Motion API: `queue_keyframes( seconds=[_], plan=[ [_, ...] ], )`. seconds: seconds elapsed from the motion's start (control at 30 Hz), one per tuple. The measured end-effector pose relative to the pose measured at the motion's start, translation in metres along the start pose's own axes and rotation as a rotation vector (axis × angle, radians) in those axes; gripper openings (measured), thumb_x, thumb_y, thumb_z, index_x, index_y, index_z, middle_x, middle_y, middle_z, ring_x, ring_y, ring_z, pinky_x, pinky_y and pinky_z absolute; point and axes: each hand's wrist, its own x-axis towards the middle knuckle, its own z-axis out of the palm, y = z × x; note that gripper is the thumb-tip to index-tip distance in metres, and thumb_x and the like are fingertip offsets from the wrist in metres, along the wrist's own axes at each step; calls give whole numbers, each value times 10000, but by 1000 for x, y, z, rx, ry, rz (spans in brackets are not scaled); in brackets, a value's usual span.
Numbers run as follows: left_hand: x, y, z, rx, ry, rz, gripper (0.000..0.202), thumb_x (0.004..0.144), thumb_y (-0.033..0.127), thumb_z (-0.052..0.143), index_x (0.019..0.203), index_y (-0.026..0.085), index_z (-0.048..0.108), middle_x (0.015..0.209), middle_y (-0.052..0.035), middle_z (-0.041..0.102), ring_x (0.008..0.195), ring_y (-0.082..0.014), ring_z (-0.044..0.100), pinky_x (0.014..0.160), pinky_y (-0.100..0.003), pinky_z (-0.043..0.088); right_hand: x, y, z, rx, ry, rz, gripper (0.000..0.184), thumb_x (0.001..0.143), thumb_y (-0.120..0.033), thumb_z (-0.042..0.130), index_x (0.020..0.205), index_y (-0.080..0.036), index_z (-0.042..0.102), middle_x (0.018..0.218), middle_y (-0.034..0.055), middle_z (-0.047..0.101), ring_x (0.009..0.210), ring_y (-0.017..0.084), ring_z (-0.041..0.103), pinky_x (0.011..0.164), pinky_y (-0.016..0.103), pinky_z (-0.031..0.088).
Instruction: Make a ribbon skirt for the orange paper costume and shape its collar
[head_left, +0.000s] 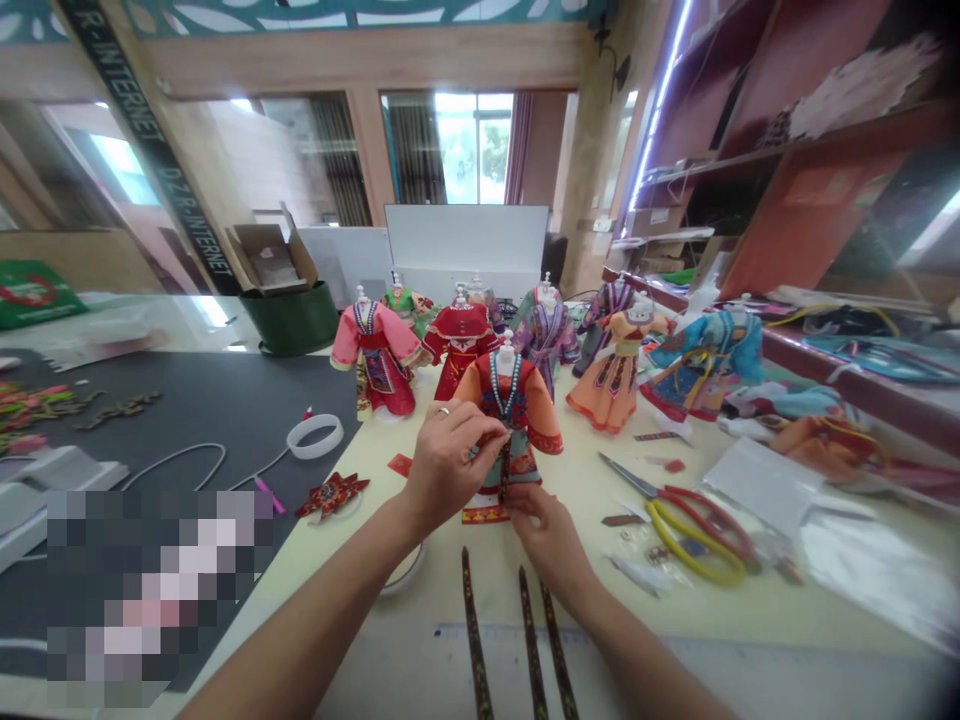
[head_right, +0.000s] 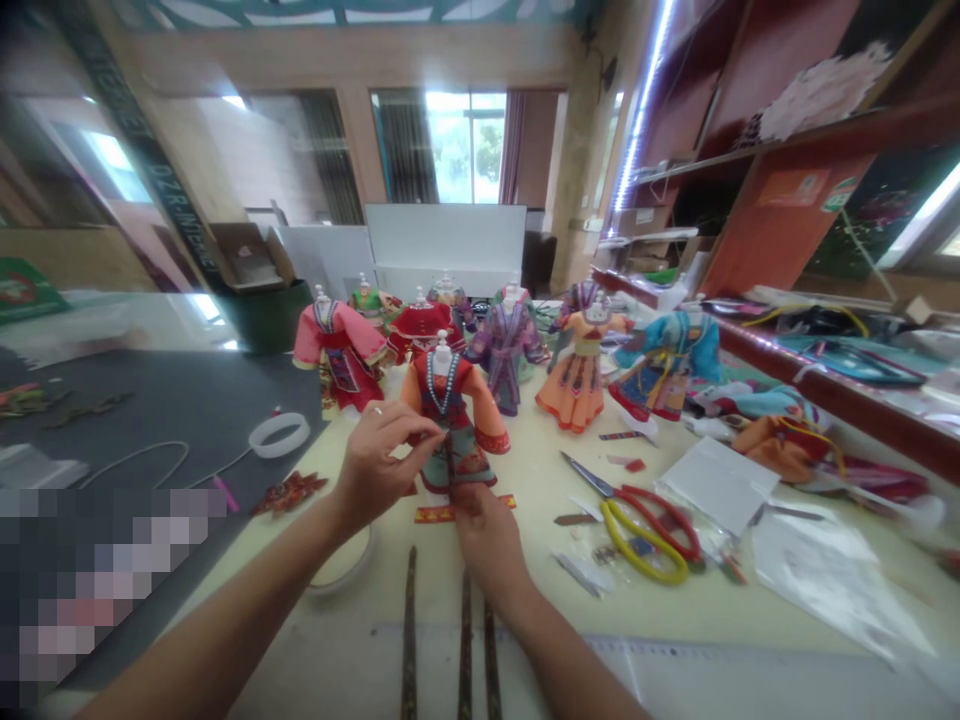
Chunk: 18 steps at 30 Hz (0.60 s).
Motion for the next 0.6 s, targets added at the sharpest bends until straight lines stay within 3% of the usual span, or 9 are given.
queue_keyframes(
  seconds=[0.6],
  plan=[
    [2,1,5,27,-1,-157,66,784,172,603,723,179,626,649,-5,599,634,-159,533,660,-314,379,-2,-14,-2,-141,20,19,154,724,-191,540,831,-202,650,865,46,696,836,217,621,798,362,460]
  ],
)
